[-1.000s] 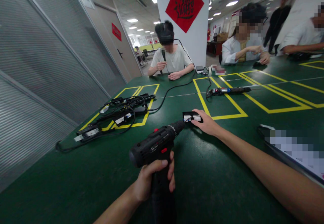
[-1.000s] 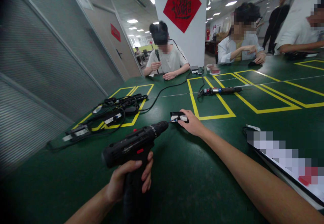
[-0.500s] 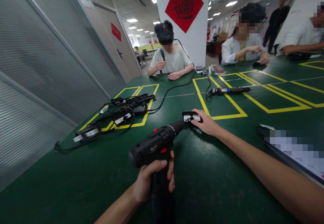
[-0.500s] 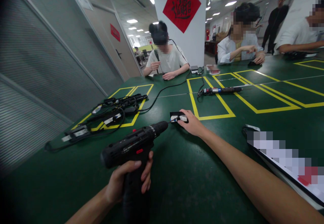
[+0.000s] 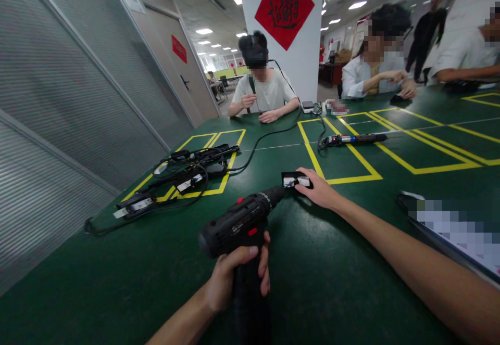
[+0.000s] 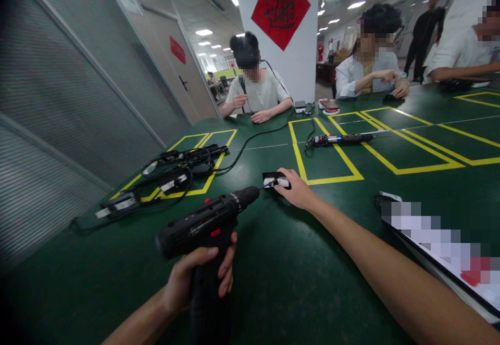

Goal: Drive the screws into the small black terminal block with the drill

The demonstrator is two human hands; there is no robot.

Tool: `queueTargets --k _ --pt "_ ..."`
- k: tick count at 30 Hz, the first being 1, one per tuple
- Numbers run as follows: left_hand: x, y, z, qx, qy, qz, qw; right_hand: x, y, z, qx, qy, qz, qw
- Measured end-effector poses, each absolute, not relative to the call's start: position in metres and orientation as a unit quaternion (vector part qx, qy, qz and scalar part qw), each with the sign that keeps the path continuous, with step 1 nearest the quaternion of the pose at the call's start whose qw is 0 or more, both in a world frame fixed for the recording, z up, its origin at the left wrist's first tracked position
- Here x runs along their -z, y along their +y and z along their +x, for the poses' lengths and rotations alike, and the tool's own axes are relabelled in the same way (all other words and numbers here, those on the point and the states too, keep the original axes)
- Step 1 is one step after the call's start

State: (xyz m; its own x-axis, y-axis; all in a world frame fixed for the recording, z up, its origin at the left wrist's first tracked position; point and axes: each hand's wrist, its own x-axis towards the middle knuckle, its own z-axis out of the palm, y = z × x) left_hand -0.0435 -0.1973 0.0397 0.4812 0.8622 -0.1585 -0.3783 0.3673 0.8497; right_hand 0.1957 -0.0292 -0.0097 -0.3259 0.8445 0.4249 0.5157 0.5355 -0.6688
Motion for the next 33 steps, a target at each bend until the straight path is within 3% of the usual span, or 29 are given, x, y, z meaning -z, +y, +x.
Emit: queueTargets --k 33 --pt "-0.0418 -0.1972 -0.0429 -0.401 0.307 0.392 0.769 0.0100 -0.0292 0.1952 -0.210 -0.784 -0.435 0.391"
